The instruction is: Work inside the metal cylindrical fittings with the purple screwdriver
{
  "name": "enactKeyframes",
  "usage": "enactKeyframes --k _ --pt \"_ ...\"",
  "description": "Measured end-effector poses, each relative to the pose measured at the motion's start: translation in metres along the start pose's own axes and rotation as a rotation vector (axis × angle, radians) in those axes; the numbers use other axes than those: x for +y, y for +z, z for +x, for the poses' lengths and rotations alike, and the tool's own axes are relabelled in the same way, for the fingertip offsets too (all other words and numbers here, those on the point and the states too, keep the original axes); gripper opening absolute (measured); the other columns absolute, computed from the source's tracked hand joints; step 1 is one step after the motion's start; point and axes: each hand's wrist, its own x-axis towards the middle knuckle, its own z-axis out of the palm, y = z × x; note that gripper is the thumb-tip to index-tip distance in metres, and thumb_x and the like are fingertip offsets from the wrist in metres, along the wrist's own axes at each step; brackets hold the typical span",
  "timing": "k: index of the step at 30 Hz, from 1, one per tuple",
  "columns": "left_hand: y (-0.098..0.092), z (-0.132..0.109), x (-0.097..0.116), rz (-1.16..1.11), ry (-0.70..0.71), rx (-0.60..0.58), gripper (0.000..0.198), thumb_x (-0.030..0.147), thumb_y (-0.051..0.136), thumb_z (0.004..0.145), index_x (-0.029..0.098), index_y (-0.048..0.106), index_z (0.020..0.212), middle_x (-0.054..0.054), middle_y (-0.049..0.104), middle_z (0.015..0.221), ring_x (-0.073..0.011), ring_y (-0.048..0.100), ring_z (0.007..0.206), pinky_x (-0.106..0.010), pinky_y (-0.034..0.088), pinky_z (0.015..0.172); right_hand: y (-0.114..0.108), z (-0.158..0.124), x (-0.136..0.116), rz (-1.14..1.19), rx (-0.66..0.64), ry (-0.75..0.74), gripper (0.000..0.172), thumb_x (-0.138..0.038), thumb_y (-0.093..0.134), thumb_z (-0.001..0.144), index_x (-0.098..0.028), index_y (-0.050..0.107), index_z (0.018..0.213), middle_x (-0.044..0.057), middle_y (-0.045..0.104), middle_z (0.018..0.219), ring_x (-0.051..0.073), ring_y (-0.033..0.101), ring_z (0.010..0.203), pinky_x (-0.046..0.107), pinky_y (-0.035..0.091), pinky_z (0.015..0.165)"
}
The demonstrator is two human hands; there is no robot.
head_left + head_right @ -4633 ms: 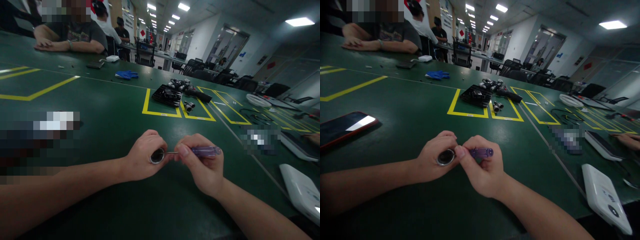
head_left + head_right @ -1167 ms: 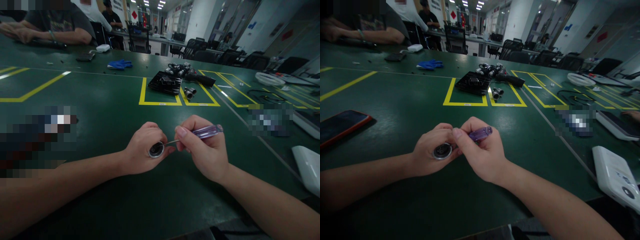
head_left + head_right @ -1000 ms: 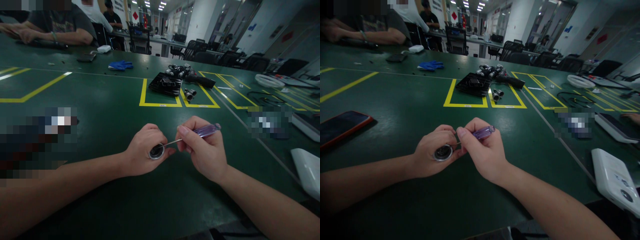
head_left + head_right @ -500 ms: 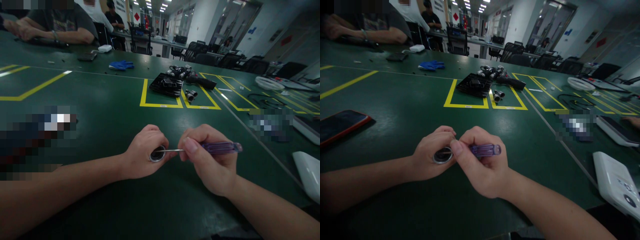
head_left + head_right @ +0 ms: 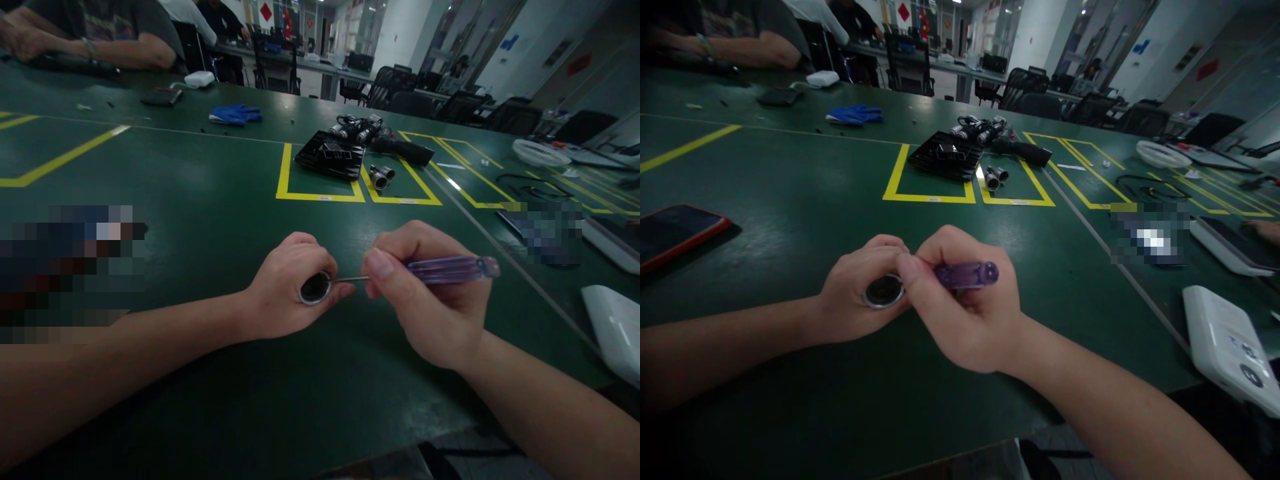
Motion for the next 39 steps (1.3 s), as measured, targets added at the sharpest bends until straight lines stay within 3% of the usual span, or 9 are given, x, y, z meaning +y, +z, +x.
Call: enactKeyframes --k 4,11,21,29,39 --pt "-0.0004 -0.0012 0.0006 0.013 -0.014 -0.003 0.020 0.033 0.057 0.083 0.016 0.051 0.074 0.001 0.059 0.065 -0.0124 0.055 0.060 -0.033 0.048 0.072 0.0002 0.0001 0.0038 0.018 0.063 0.047 0.020 -0.023 0.058 0.085 -0.020 0.053 0.065 -0.002 0.051 0.058 0.008 0.046 0.049 0.024 0.036 0.042" --pt "-0.0018 -0.0007 0.0016 0.029 -0.016 0.000 0.021 0.034 0.058 0.083 0.016 0.051 0.075 0.002 0.059 0.065 -0.0120 0.054 0.060 -0.031 0.048 0.071 -0.0034 0.0017 -0.0012 -0.072 0.009 -0.028 0.020 -0.019 0.058 0.084 -0.018 0.053 0.064 -0.003 0.050 0.058 0.007 0.046 0.050 0.023 0.036 0.044" --pt "0.0008 -0.0008 0.0000 -0.011 0.002 -0.001 0.020 0.031 0.064 0.080 0.016 0.051 0.074 0.002 0.058 0.064 -0.0122 0.056 0.060 -0.033 0.047 0.072 -0.0041 0.0035 0.0028 0.054 0.085 0.003 0.024 -0.023 0.057 0.085 -0.019 0.051 0.062 -0.004 0.048 0.057 0.008 0.045 0.049 0.025 0.035 0.043" --pt "0.0003 0.0004 -0.0006 0.003 0.029 0.007 0.019 0.032 0.060 0.083 0.017 0.051 0.076 0.002 0.059 0.063 -0.0121 0.054 0.057 -0.034 0.048 0.071 -0.0060 0.0038 0.0012 0.002 -0.027 0.020 0.021 -0.027 0.060 0.084 -0.020 0.054 0.065 -0.002 0.052 0.060 0.009 0.048 0.052 0.026 0.039 0.046" --pt "0.0012 -0.0018 -0.0001 0.009 -0.027 -0.012 0.021 0.034 0.062 0.080 0.017 0.051 0.074 0.003 0.057 0.064 -0.0119 0.055 0.060 -0.033 0.047 0.073 -0.0024 0.0018 0.0041 0.052 0.110 -0.015 0.023 -0.027 0.059 0.083 -0.021 0.051 0.063 -0.002 0.048 0.056 0.010 0.046 0.048 0.028 0.034 0.043"
